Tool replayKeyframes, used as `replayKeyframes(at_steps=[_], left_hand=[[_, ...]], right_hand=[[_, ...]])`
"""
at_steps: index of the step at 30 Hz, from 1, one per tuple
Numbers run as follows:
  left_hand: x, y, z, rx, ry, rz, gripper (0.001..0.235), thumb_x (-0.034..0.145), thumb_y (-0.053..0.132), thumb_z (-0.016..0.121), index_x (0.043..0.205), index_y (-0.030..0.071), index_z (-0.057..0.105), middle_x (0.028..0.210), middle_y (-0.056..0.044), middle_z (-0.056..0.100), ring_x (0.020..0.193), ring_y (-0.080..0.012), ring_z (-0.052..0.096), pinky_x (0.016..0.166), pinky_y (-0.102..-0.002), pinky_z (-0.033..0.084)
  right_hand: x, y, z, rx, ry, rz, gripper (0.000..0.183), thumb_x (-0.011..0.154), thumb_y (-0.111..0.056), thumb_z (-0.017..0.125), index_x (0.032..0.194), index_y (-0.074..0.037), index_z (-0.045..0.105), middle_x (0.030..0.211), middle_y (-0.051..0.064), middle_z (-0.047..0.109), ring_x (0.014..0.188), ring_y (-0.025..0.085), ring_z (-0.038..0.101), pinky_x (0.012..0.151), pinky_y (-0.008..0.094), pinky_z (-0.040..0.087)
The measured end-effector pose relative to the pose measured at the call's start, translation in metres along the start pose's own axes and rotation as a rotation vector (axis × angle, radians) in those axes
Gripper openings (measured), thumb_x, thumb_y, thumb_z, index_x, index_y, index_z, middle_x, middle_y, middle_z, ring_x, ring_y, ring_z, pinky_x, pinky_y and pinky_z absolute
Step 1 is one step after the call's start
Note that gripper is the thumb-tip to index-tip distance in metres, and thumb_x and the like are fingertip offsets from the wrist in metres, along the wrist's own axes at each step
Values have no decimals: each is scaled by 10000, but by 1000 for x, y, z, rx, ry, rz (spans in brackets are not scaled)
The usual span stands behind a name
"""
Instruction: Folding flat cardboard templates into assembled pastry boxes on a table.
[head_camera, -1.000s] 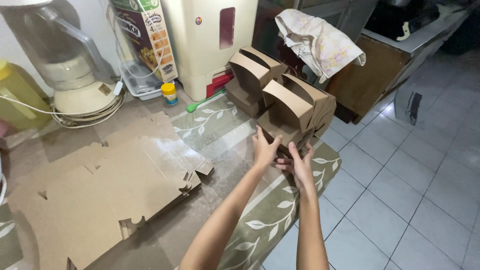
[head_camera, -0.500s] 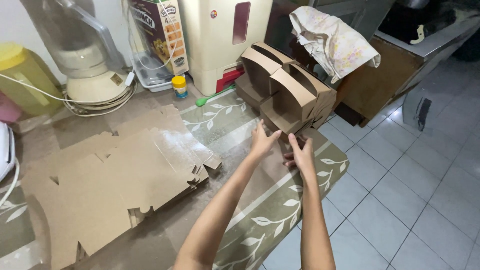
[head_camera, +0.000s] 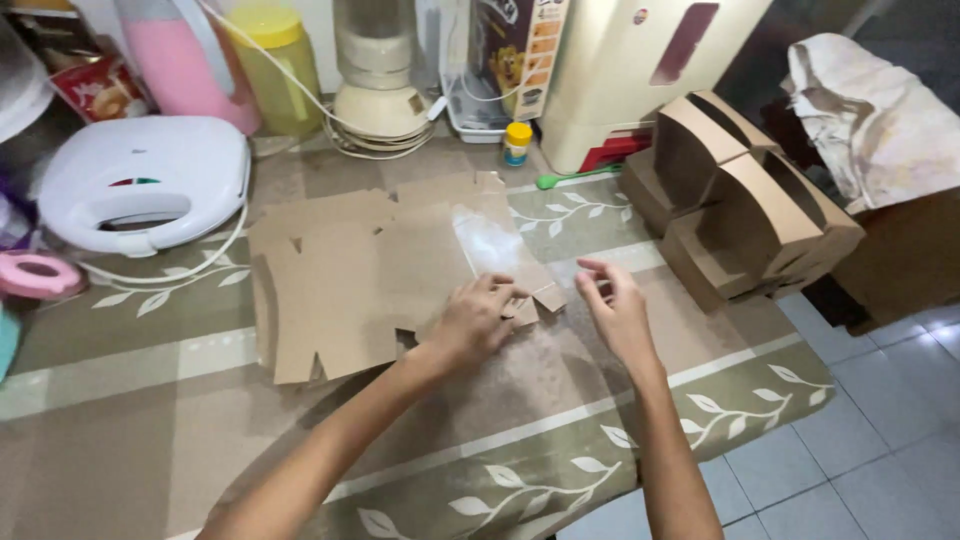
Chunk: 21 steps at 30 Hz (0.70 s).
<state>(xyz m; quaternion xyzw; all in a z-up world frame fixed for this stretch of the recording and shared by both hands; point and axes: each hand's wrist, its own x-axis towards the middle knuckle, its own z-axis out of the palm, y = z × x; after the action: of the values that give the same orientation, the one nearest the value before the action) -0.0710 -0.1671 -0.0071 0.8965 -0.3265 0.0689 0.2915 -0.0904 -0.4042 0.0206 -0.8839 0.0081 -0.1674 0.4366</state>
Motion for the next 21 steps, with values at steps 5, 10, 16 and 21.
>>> replayKeyframes(at_steps=[5,10,16,21], left_hand=[[-94,-39,-56,350,-69,-119,696,885,572,656,1436,183,484,1425,-137,453,1392,-380,398,1155,-595,253],[-138,-43,-88,453,-27,-258,851,860,667,641,1509,177,388,1522,-164,367,1476,-422,257,1194,-663,120],[-149,-50,-102,270,29,-526,1237,624,646,872,1607,321,194,1638,-223,107,1491,-564,52,1129,-774,136],[-150,-61,-96,122,41,-550,1307,589,555,938,1616,308,170,1645,-259,93,1477,-590,73,1160,-725,169]], right_hand=[[56,5,70,-15,-359,10,498,990,-384,642,1385,-82,633,1187,275,687,998,372,712,803,460,593],[89,19,92,-239,-441,31,596,1001,-451,586,1419,-27,592,1241,281,689,1099,418,696,948,541,544],[91,34,90,-194,-486,229,654,974,-478,629,1434,-16,574,1281,267,668,1160,388,666,835,476,606],[94,31,93,122,-526,433,659,969,-424,616,1396,73,552,1118,186,635,884,190,640,715,298,636]])
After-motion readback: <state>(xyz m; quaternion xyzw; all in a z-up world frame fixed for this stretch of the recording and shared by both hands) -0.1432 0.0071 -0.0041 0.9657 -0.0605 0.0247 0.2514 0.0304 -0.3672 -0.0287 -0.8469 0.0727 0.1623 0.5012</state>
